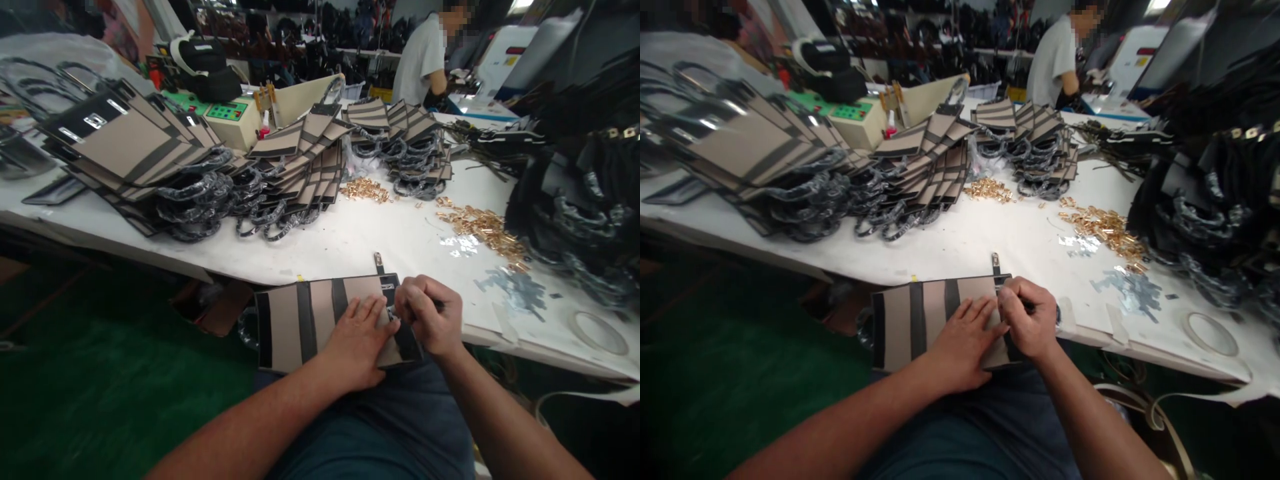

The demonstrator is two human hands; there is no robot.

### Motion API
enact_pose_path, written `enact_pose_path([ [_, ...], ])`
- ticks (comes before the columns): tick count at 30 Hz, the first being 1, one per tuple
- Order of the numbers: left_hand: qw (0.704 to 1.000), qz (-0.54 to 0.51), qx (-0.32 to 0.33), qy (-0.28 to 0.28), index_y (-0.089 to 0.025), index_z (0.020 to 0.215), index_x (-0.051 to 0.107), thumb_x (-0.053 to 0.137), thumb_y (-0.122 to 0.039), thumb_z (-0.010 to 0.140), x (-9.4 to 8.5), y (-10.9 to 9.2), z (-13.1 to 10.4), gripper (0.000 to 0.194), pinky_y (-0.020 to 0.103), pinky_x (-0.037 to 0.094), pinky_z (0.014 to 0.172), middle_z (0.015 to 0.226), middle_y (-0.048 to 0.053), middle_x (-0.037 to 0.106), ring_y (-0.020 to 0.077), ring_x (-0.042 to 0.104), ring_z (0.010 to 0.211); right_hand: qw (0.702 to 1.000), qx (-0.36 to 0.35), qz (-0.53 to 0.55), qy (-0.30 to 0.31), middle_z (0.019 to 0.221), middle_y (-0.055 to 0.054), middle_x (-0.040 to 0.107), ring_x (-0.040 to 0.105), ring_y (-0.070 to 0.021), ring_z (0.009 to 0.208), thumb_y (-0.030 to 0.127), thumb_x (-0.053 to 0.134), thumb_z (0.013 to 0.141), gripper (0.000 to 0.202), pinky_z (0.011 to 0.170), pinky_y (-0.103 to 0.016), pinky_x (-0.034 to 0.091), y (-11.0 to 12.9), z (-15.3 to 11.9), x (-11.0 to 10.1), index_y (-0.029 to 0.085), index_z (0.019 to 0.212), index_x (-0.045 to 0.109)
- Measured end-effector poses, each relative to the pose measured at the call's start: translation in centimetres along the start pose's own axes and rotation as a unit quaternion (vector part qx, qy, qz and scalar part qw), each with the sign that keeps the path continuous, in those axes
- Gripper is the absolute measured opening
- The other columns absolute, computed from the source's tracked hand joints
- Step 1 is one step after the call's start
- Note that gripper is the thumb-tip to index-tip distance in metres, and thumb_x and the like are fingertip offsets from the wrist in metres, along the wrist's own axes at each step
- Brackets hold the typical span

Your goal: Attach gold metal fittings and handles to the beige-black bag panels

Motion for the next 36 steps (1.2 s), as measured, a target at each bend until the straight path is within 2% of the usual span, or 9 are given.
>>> enact_pose_path([
  [5, 1.000, -0.023, -0.001, -0.009, -0.019, 0.164, 0.030, 0.085, -0.036, 0.070, 0.3, 0.1, 0.1, 0.110, 0.057, 0.011, 0.132, 0.172, 0.016, 0.032, 0.0380, 0.020, 0.161, 0.983, -0.075, -0.128, 0.109, 0.059, 0.001, 0.054, 0.050, -0.0150, 0.053, 0.025, 0.062, 0.097, 0.034, 0.056, -0.032, 0.038, 1.1, -0.1, 2.7, 0.023, 0.063, 0.056],
  [9, 1.000, -0.024, 0.001, -0.009, -0.021, 0.164, 0.031, 0.082, -0.035, 0.072, 0.3, 0.1, 0.1, 0.106, 0.058, 0.008, 0.132, 0.172, 0.015, 0.033, 0.0373, 0.021, 0.160, 0.971, -0.106, -0.168, 0.131, 0.057, 0.002, 0.054, 0.050, -0.0140, 0.052, 0.022, 0.062, 0.093, 0.031, 0.056, -0.030, 0.038, 0.7, -0.3, 3.0, 0.023, 0.063, 0.057],
  [13, 1.000, -0.006, 0.003, -0.017, -0.019, 0.161, 0.037, 0.083, -0.039, 0.071, -0.2, 0.0, -0.1, 0.103, 0.057, 0.012, 0.131, 0.173, 0.020, 0.026, 0.0379, 0.023, 0.160, 0.983, -0.047, -0.164, 0.065, 0.057, 0.002, 0.054, 0.047, -0.0140, 0.051, 0.025, 0.064, 0.095, 0.034, 0.054, -0.031, 0.036, -0.2, 0.0, 0.6, 0.023, 0.061, 0.056],
  [18, 1.000, 0.008, 0.010, -0.001, -0.021, 0.156, 0.045, 0.087, -0.045, 0.071, -0.1, 0.0, -0.2, 0.098, 0.059, 0.013, 0.130, 0.175, 0.022, 0.019, 0.0394, 0.018, 0.162, 0.993, -0.002, 0.089, -0.081, 0.051, 0.004, 0.047, 0.044, -0.0152, 0.044, 0.034, 0.068, 0.096, 0.035, 0.046, -0.031, 0.039, 1.9, 1.0, -2.3, 0.025, 0.064, 0.058],
  [21, 1.000, 0.011, 0.010, -0.005, -0.021, 0.156, 0.044, 0.087, -0.043, 0.070, -0.2, -0.1, -0.2, 0.098, 0.058, 0.012, 0.131, 0.174, 0.023, 0.021, 0.0385, 0.018, 0.162, 0.991, -0.013, 0.108, -0.083, 0.051, 0.004, 0.049, 0.045, -0.0149, 0.044, 0.038, 0.072, 0.093, 0.036, 0.046, -0.031, 0.039, 2.1, 1.2, -1.4, 0.025, 0.062, 0.058],
  [24, 1.000, 0.010, 0.004, -0.010, -0.020, 0.156, 0.045, 0.085, -0.042, 0.071, -0.6, -0.1, -0.2, 0.096, 0.059, 0.014, 0.131, 0.172, 0.023, 0.025, 0.0391, 0.022, 0.160, 0.995, 0.036, 0.056, -0.069, 0.051, 0.003, 0.049, 0.046, -0.0146, 0.046, 0.036, 0.068, 0.097, 0.043, 0.049, -0.031, 0.038, -0.2, 0.5, -0.5, 0.024, 0.059, 0.052],
  [27, 1.000, 0.016, 0.001, -0.011, -0.020, 0.157, 0.044, 0.084, -0.043, 0.073, -0.5, -0.3, -0.3, 0.096, 0.060, 0.014, 0.131, 0.173, 0.021, 0.025, 0.0402, 0.022, 0.160, 0.997, 0.060, -0.007, -0.057, 0.054, 0.002, 0.052, 0.046, -0.0151, 0.051, 0.038, 0.068, 0.098, 0.043, 0.053, -0.031, 0.039, -1.4, -1.0, -1.6, 0.023, 0.060, 0.054],
  [32, 0.999, 0.019, 0.004, -0.028, -0.021, 0.156, 0.048, 0.073, -0.041, 0.090, -0.2, -1.5, -1.4, 0.074, 0.062, 0.021, 0.130, 0.172, 0.018, 0.031, 0.0404, 0.026, 0.159, 0.986, 0.059, 0.063, -0.141, 0.055, 0.002, 0.049, 0.046, -0.0153, 0.050, 0.036, 0.072, 0.095, 0.038, 0.049, -0.031, 0.038, 2.5, -5.0, -6.5, 0.023, 0.063, 0.056],
  [36, 0.991, -0.080, -0.021, -0.106, -0.025, 0.152, 0.057, 0.051, -0.031, 0.105, -5.0, -1.7, -3.3, 0.047, 0.054, 0.037, 0.126, 0.160, 0.010, 0.054, 0.0327, 0.049, 0.148, 0.965, 0.047, 0.107, -0.234, 0.054, 0.002, 0.045, 0.044, -0.0149, 0.048, 0.033, 0.074, 0.091, 0.035, 0.047, -0.031, 0.040, 6.1, -8.8, -9.1, 0.022, 0.062, 0.058],
])
Point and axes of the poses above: each hand's wrist, its own z-axis towards the middle knuckle, its own x-axis out of the palm, y = z × x, the point moved 6 cm from there along z, towards the middle knuckle
